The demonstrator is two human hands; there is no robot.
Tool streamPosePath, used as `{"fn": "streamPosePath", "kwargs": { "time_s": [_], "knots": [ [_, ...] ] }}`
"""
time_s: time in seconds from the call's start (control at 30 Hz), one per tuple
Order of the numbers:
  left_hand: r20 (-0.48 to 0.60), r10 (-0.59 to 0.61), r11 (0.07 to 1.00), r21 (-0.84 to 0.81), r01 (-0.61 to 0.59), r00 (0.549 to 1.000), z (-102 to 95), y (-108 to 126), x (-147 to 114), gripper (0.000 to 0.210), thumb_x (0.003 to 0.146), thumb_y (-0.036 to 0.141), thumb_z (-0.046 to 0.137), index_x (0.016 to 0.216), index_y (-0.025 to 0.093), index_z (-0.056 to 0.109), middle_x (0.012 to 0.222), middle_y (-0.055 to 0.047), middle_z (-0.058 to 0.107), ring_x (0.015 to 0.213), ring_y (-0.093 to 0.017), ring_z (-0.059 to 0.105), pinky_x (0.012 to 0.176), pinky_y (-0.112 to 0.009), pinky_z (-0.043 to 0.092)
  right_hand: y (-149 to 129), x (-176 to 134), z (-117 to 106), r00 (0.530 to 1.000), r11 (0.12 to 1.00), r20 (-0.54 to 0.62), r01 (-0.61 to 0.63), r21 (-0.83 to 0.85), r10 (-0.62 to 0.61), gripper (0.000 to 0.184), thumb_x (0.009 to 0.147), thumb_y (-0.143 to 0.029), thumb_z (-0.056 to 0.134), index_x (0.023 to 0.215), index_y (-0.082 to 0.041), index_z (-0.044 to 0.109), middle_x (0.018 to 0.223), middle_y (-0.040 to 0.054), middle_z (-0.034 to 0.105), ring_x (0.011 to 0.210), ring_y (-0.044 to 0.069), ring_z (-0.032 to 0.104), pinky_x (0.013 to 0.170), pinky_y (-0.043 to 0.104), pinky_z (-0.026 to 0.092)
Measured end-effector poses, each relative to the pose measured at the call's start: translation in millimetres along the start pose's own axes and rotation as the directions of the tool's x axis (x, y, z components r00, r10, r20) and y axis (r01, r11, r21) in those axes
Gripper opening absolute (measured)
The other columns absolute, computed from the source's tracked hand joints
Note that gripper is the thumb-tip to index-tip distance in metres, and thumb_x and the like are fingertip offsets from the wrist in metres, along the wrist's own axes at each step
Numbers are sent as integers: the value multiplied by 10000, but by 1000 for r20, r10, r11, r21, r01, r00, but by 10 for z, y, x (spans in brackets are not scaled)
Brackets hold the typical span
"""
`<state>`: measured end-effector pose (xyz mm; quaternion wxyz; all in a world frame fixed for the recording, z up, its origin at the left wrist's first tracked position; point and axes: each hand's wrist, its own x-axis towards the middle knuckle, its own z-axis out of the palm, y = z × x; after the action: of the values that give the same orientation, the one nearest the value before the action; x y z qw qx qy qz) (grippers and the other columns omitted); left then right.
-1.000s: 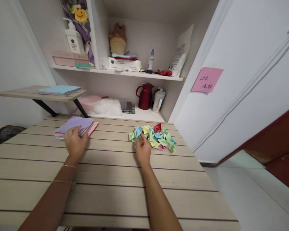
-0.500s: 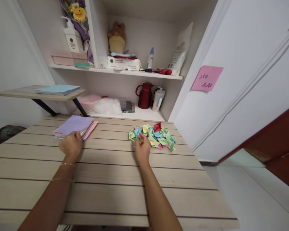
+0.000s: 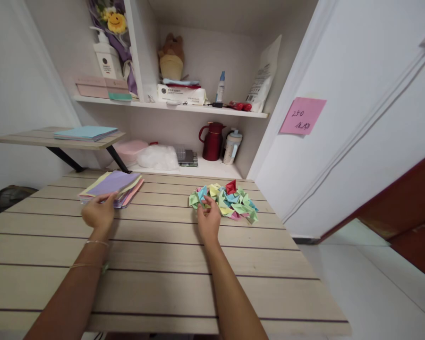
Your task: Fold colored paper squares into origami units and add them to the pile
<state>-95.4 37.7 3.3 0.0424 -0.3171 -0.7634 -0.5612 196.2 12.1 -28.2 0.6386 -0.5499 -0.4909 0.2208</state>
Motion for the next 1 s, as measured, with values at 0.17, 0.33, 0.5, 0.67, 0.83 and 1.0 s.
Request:
{"fn": "streamPosePath", "kwargs": {
  "time_s": [0.17, 0.33, 0.5, 0.67, 0.83, 1.0],
  "knots": [
    [-84, -155, 924, -365, 114, 984, 74, -16, 85, 306, 660, 380, 638, 794, 107, 673, 660, -32, 625, 590, -150, 546, 612, -282, 441, 4, -5, 8, 999, 999, -5, 35, -18, -35, 368, 739, -310, 533, 1074, -158, 553, 859, 43, 580, 584, 111, 481, 589, 259, 438],
    [-136, 256, 922, -265, -284, 957, 0, 93, -20, 246, 770, 322, 551, 875, 126, 655, 775, -53, 663, 684, -162, 590, 703, -310, 462, -82, -52, 15, 990, 988, 58, 131, -76, -127, 420, 743, -284, 541, 1145, -164, 515, 623, -28, 517, 531, 121, 462, 557, 245, 419],
    [17, 749, 597, -453, -662, 663, 37, 225, -321, 142, 808, 190, 515, 870, 159, 639, 891, -57, 681, 866, -167, 617, 845, -319, 449, -130, -106, 47, 928, 982, 328, 187, 1, -176, 672, 722, -236, 573, 1334, -210, 296, 783, 5, 630, 494, 107, 481, 526, 240, 432],
    [193, 911, 396, -663, -636, 365, 89, 302, -599, 133, 807, 141, 501, 834, 177, 626, 871, -58, 679, 882, -163, 609, 834, -305, 461, -62, -84, 47, 914, 986, 371, 165, 31, -164, 875, 681, -209, 617, 1395, -234, 111, 1021, 77, 625, 554, 115, 552, 563, 253, 470],
    [267, 896, 429, -730, -532, 355, 73, 325, -671, 167, 833, 161, 451, 850, 182, 616, 854, -64, 671, 857, -164, 611, 801, -304, 473, -54, -46, -6, 890, 966, 397, 258, -26, -226, 858, 632, -150, 619, 1386, -203, 212, 1194, 110, 549, 869, 206, 607, 737, 301, 475],
    [352, 755, 565, -777, -276, 554, 89, 359, -657, 218, 866, 254, 402, 788, 168, 587, 888, -77, 653, 883, -173, 602, 807, -322, 467, -63, -14, -15, 865, 958, 416, 281, 64, -281, 376, 679, -133, 559, 1031, -233, 647, 1030, 60, 646, 924, 216, 598, 798, 330, 462]
  ]
}}
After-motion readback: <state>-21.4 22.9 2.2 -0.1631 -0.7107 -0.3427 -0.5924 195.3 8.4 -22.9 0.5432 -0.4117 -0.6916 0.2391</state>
